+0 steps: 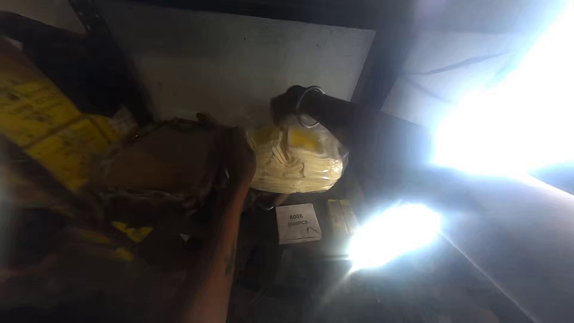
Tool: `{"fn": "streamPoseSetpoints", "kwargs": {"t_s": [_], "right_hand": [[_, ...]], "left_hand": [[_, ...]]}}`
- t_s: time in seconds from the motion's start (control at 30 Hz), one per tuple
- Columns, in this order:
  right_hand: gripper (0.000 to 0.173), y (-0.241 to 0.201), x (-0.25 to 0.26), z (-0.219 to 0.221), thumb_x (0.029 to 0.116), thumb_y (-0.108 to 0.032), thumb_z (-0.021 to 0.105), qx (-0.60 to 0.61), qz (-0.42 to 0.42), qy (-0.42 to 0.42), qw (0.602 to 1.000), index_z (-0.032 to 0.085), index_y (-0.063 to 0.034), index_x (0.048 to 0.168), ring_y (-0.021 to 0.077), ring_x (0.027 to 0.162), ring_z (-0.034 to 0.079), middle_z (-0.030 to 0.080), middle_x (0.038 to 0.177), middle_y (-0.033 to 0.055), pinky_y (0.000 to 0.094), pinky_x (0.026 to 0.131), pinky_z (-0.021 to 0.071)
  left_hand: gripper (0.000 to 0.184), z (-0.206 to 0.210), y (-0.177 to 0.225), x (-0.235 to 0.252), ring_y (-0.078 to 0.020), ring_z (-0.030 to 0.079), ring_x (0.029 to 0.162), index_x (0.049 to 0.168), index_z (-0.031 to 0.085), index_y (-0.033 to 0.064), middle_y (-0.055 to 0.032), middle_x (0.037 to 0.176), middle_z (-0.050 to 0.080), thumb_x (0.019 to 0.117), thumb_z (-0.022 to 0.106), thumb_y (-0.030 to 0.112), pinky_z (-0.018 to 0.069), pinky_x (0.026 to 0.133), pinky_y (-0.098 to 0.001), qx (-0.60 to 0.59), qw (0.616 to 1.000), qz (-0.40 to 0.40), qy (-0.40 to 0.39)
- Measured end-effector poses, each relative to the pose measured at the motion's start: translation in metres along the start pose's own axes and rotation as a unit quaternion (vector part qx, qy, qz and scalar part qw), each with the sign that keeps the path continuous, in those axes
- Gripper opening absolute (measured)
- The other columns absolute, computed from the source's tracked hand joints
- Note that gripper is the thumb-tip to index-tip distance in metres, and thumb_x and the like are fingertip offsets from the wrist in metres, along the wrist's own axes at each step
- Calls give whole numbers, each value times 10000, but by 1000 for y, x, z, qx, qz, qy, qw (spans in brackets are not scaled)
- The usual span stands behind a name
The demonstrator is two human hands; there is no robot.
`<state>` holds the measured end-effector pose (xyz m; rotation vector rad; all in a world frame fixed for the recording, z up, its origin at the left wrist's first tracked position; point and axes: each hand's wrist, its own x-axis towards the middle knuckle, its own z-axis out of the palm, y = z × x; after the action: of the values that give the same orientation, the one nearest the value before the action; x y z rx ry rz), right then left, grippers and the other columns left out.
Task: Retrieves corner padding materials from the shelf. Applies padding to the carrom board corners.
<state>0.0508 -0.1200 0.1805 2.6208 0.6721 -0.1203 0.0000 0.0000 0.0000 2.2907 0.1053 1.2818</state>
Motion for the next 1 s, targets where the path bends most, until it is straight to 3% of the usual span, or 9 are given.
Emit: {"fn": "streamPoseSetpoints", "kwargs": {"t_s": [0.1,0.2,0.33,0.43,0.5,0.53,0.67,0.8,1.0], "right_hand": [[286,21,2,26,904,-252,737,-66,33,30,997,670,6,1008,436,946,677,681,979,238,661,763,512],[258,6,-14,27,946,-156,702,-87,63,-4,994,684,59,1087,429,1111,625,658,1148,261,626,919,453],[207,-6,-6,19,1000,-169,605,84,22,20,996,655,28,967,333,869,665,663,954,187,547,749,523],[287,-20,12,19,1036,-217,522,184,27,65,980,638,36,965,344,905,654,650,982,212,560,767,505],[352,-24,18,18,1058,-307,520,159,9,35,987,669,10,1087,375,1051,648,666,1107,225,611,859,486],[388,-26,17,16,1050,-352,560,116,-7,5,993,683,-11,1189,408,1149,627,664,1205,241,648,922,461],[682,-24,33,25,884,-641,677,101,7,0,995,691,-46,1216,414,1166,617,662,1213,239,668,929,462],[601,-37,38,13,881,-508,744,185,25,-77,979,673,24,1151,306,1081,631,668,1157,196,559,941,484],[646,-57,58,10,823,-587,783,21,28,-66,997,724,38,978,364,1030,647,689,1059,227,594,891,473]], "left_hand": [[251,-12,7,-26,-434,614,1139,1137,647,-20,-248,1140,660,1063,458,128,473,977,-545,10,997,42,63],[184,-1,3,-53,-374,627,1050,1073,630,-15,-215,1048,653,1061,499,114,479,984,-486,-52,990,53,117],[175,1,-4,-72,-321,644,999,1097,618,-21,-205,1063,640,1056,507,107,536,910,-422,-105,991,-12,86],[190,-1,-9,-79,-286,646,952,1110,616,-30,-195,1056,634,1057,508,116,556,852,-400,-138,988,-41,64],[194,-3,-9,-84,-269,639,929,1114,614,-31,-188,1044,623,1060,506,120,556,832,-394,-162,984,-66,43],[193,-5,-8,-87,-262,649,926,1115,618,-36,-190,1045,628,1055,515,115,567,824,-389,-177,980,-81,28],[151,-5,-8,-105,-342,638,1069,1075,666,-38,-227,1136,650,1003,585,68,534,933,-480,-208,963,-164,-56],[138,2,-19,-116,-284,630,1031,1040,690,1,-187,1129,640,1006,629,120,535,909,-452,-283,915,-263,-114],[121,4,-32,-121,-258,614,1086,1044,694,13,-186,1285,577,1006,642,116,554,900,-394,-339,896,-242,-154]]}}
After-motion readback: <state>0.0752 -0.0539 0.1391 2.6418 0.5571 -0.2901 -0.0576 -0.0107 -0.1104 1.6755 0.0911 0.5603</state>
